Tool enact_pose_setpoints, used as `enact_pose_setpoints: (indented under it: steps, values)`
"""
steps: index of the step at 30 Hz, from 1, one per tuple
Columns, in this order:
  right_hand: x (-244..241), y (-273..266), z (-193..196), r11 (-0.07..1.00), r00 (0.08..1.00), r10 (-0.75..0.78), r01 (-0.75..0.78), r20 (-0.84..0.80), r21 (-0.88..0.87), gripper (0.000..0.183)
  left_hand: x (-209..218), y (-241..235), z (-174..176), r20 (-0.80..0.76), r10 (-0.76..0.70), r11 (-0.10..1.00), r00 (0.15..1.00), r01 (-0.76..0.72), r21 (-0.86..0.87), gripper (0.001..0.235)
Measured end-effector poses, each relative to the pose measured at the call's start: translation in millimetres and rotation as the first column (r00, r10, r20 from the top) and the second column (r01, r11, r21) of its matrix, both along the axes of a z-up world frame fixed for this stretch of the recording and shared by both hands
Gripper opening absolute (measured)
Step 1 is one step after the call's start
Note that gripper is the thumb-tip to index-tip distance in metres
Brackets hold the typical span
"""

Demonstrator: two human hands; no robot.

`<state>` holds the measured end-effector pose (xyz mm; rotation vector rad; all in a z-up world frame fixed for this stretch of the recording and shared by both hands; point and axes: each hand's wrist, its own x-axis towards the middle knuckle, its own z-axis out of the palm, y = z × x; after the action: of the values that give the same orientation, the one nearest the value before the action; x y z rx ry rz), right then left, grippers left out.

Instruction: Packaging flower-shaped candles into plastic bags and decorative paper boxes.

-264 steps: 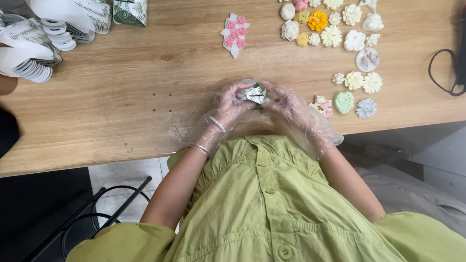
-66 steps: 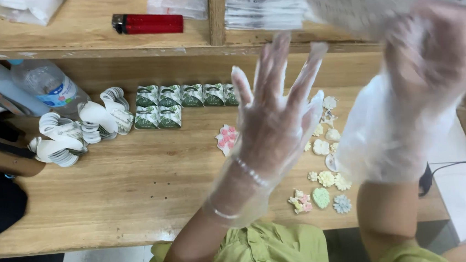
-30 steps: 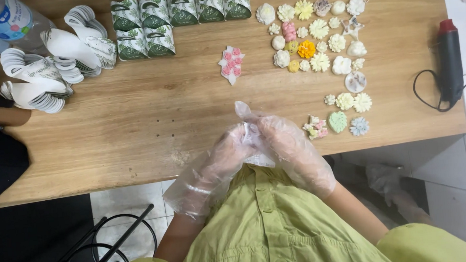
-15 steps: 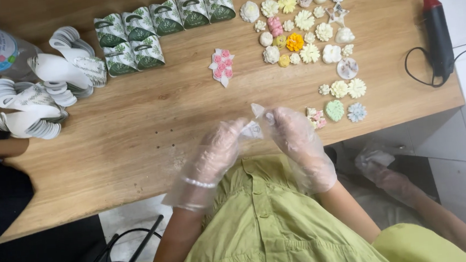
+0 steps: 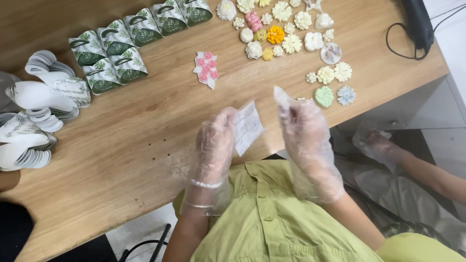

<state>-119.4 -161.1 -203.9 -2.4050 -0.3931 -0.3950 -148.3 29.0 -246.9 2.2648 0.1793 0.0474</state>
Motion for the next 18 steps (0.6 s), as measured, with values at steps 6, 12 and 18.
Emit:
enact_pose_setpoints:
  steps: [6,12,18]
  values:
    - [-9.1,13.5,0.6,0.776,0.558,0.240,0.381,-0.794,0.502,0.027,-0.1,-15.9,36.6,0.096,0.170,0.943,0.981,-0.134,-0.304,0.015]
    - [-18.1,12.9,7.0,0.493,0.433,0.659,0.368,-0.615,0.788,0.046,-7.8,-46.1,38.8,-0.335,0.016,0.563,0.942,-0.285,-0.775,0.028]
    - [-10.8,-6.6,-78.1,0.420,0.416,0.671,0.469,-0.614,0.777,0.048,-10.6,-45.8,12.8,-0.324,-0.087,0.453,0.942,-0.253,-0.855,0.028]
